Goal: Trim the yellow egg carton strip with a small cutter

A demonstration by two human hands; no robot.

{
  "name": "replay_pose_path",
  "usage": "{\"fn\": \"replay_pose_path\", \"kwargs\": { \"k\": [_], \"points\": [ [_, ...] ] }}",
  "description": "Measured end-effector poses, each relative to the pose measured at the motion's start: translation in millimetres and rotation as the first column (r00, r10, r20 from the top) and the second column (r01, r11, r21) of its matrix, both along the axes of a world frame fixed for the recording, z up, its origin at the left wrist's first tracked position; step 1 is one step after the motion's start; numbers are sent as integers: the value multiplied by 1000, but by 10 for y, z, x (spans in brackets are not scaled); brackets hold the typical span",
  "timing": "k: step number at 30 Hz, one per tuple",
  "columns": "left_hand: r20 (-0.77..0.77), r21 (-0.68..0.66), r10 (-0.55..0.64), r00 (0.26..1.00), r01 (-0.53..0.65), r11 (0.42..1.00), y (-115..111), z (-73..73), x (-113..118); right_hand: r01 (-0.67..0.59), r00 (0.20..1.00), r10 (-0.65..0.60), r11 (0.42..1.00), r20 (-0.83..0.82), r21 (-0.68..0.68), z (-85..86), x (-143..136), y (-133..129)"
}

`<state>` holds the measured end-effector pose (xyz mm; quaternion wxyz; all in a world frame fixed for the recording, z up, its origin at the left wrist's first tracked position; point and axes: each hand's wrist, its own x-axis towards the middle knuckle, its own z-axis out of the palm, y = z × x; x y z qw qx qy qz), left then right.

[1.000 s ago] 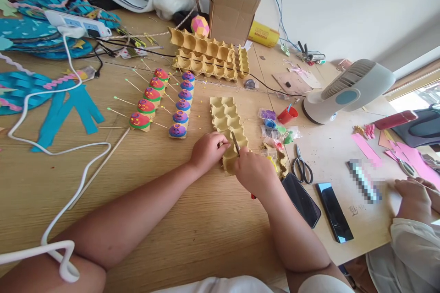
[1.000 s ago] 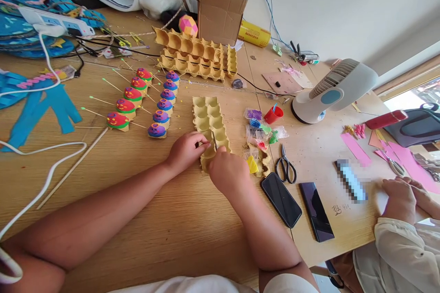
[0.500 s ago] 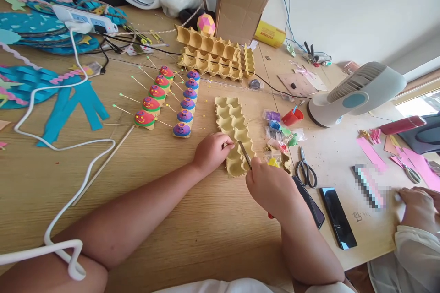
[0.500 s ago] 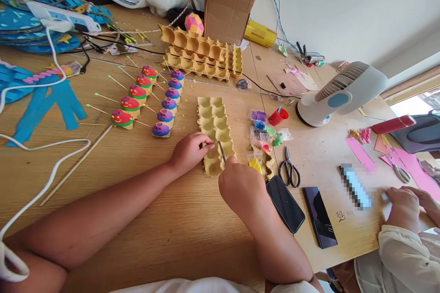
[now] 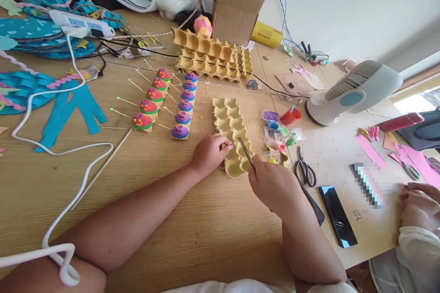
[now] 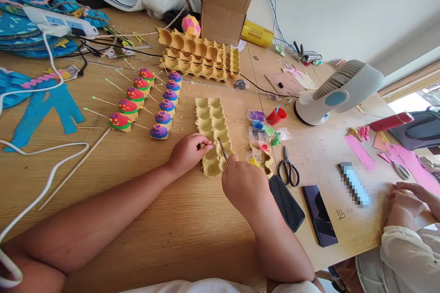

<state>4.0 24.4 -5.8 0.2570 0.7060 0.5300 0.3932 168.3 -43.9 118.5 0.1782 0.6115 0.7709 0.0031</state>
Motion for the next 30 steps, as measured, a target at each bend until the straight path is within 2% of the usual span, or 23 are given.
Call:
{"fn": "replay_pose_path", "kwargs": {
  "k": [7,20,25,30],
  "points": [
    [14,4,-4,1000,4,1000,14,-8,-7,27,999,-28,998,-25,-51,-91,-30,27],
    [14,-7,-7,1000,7,1000,9,8,-13,-19,1000,19,1000,-18,-15,-22,-30,-12],
    [17,-35,-9,1000,10,999,3,34,-16,-21,999,24,997,32,-77,-15,-58,-45],
    [17,-39,-7,1000,8,999,-1,34,-15,-30,998,33,998,44,-56,-35,-86,-87]
  ]
}}
